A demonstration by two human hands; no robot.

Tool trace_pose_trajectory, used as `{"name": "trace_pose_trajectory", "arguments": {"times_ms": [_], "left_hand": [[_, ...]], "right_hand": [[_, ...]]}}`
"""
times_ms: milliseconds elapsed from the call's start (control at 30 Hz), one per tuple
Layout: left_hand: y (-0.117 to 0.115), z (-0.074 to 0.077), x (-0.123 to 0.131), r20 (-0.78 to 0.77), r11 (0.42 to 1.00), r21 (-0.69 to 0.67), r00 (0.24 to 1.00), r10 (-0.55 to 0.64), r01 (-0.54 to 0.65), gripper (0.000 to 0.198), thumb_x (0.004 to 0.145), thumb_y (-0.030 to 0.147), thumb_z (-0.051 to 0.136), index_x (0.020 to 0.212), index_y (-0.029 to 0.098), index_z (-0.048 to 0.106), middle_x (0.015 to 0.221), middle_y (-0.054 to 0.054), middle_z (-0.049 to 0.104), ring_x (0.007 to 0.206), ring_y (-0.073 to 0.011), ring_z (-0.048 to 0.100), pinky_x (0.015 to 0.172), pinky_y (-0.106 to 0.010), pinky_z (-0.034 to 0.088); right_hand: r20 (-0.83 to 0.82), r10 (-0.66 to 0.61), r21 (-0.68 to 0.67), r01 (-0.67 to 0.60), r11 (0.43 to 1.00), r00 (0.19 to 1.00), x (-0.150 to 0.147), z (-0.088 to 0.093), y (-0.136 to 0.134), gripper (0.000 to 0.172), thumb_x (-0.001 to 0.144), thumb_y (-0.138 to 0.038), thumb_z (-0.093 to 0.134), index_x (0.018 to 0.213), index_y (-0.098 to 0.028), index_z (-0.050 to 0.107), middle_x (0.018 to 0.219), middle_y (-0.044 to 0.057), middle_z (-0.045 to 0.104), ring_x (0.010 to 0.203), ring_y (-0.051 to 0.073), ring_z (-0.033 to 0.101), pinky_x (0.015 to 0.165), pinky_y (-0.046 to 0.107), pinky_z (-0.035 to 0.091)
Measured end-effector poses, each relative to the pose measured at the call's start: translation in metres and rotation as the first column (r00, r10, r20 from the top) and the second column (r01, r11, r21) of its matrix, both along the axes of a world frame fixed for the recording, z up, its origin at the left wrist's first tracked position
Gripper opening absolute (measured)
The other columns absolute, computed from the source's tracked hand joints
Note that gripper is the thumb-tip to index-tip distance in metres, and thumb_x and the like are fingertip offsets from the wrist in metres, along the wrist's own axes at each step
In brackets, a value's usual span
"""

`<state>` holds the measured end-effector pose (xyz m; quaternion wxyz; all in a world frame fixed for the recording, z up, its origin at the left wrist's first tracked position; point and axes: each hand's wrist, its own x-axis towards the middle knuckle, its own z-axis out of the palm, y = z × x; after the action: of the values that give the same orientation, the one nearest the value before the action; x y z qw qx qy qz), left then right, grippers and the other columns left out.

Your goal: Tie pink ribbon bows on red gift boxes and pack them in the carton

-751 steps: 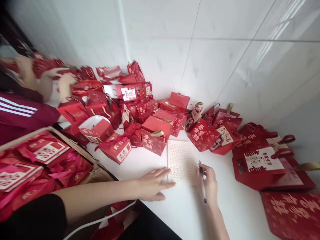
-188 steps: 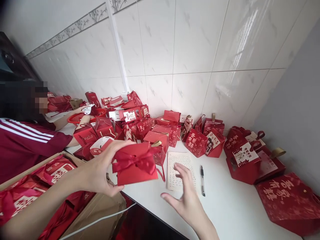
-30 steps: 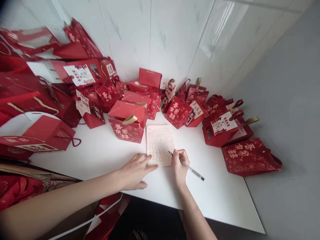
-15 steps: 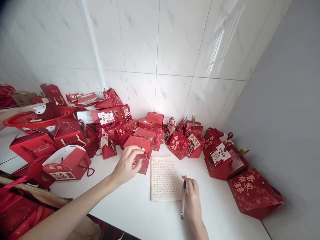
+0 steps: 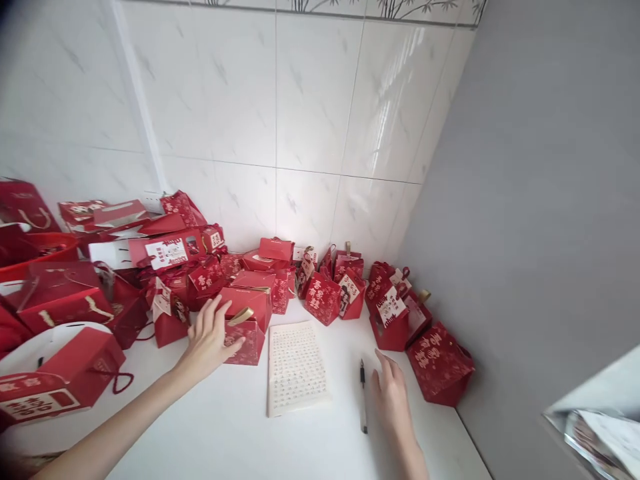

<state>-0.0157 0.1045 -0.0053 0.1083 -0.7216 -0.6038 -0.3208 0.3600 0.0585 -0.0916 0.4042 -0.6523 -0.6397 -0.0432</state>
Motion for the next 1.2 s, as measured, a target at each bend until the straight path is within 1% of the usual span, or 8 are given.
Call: {"name": "trace_pose_trajectory", "arguments": {"times_ms": [233,400,567,700,833,900,1033,1200], "left_hand": [[0.002,0.005,-0.001,0.239,0.989,0.074,0.960,-0.145,0.130,0.040,0.078,0.028,0.049,0.116,0.017,0.042,0.125,-0.014,0.038,0.118,-0.0288,0.043,0.096,-0.047,0.039],[-0.003,0.004,0.009,0.473,0.977,-0.056,0.867,-0.157,0.207,0.041,0.074,0.027,0.051,0.113,0.018,0.039,0.113,-0.011,0.050,0.108,-0.0228,0.053,0.091,-0.040,0.045],[-0.013,0.012,0.011,0.529,0.887,-0.259,0.825,-0.201,0.382,0.019,0.077,0.025,0.048,0.096,0.020,0.048,0.093,-0.002,0.064,0.085,-0.0165,0.062,0.082,-0.032,0.048],[-0.017,0.021,0.011,0.506,0.844,-0.325,0.832,-0.225,0.426,0.009,0.078,0.024,0.047,0.084,0.020,0.052,0.076,0.002,0.064,0.071,-0.0141,0.062,0.070,-0.026,0.048],[-0.018,0.025,0.012,0.478,0.855,-0.273,0.834,-0.276,0.440,0.010,0.076,0.019,0.048,0.084,0.019,0.053,0.083,0.001,0.066,0.075,-0.0139,0.062,0.070,-0.023,0.047],[-0.018,0.025,0.012,0.461,0.856,-0.278,0.843,-0.279,0.435,0.011,0.076,0.019,0.047,0.085,0.019,0.053,0.083,0.001,0.066,0.075,-0.0139,0.061,0.069,-0.023,0.046],[-0.017,0.020,0.011,0.440,0.861,-0.285,0.856,-0.272,0.420,0.012,0.078,0.022,0.045,0.086,0.020,0.053,0.081,0.001,0.065,0.074,-0.0138,0.060,0.069,-0.024,0.045],[-0.012,0.019,0.011,0.405,0.860,-0.319,0.877,-0.257,0.399,0.013,0.076,0.019,0.043,0.086,0.021,0.053,0.078,0.003,0.063,0.067,-0.0128,0.058,0.065,-0.023,0.043]], "right_hand": [[-0.164,0.175,-0.080,-0.190,0.979,0.971,-0.049,0.022,-0.004,0.024,0.084,-0.034,0.041,0.095,-0.023,0.059,0.103,0.009,0.059,0.099,0.024,0.058,0.082,0.041,0.051],[-0.257,0.492,-0.059,-0.521,0.851,0.832,-0.112,0.059,0.027,0.027,0.084,-0.033,0.047,0.108,-0.023,0.053,0.113,0.010,0.054,0.105,0.022,0.054,0.084,0.040,0.050],[-0.228,0.700,-0.028,-0.723,0.691,0.677,-0.140,0.094,0.080,0.075,0.070,-0.013,0.051,0.138,-0.024,0.021,0.141,0.012,0.028,0.130,0.023,0.031,0.098,0.044,0.041],[-0.094,0.795,-0.145,-0.799,0.584,0.599,-0.145,0.117,0.114,0.093,0.060,-0.005,0.051,0.142,-0.021,0.010,0.149,0.013,0.009,0.138,0.025,0.004,0.109,0.048,0.023],[0.002,0.854,-0.329,-0.806,0.492,0.521,-0.154,0.134,0.127,0.093,0.056,-0.004,0.058,0.140,-0.018,0.022,0.137,0.016,0.033,0.127,0.026,0.036,0.103,0.043,0.034],[0.045,0.850,-0.362,-0.785,0.503,0.524,-0.154,0.139,0.124,0.084,0.056,-0.006,0.062,0.134,-0.017,0.035,0.122,0.013,0.046,0.110,0.024,0.052,0.095,0.039,0.043],[0.035,0.764,-0.250,-0.735,0.631,0.644,-0.127,0.145,0.113,0.069,0.060,-0.016,0.069,0.126,-0.019,0.046,0.110,0.008,0.053,0.095,0.020,0.059,0.081,0.034,0.051],[0.040,0.518,0.137,-0.518,0.844,0.855,-0.057,0.157,0.125,0.043,0.081,-0.032,0.056,0.122,-0.022,0.048,0.093,0.006,0.067,0.071,0.017,0.067,0.057,0.027,0.053]]}}
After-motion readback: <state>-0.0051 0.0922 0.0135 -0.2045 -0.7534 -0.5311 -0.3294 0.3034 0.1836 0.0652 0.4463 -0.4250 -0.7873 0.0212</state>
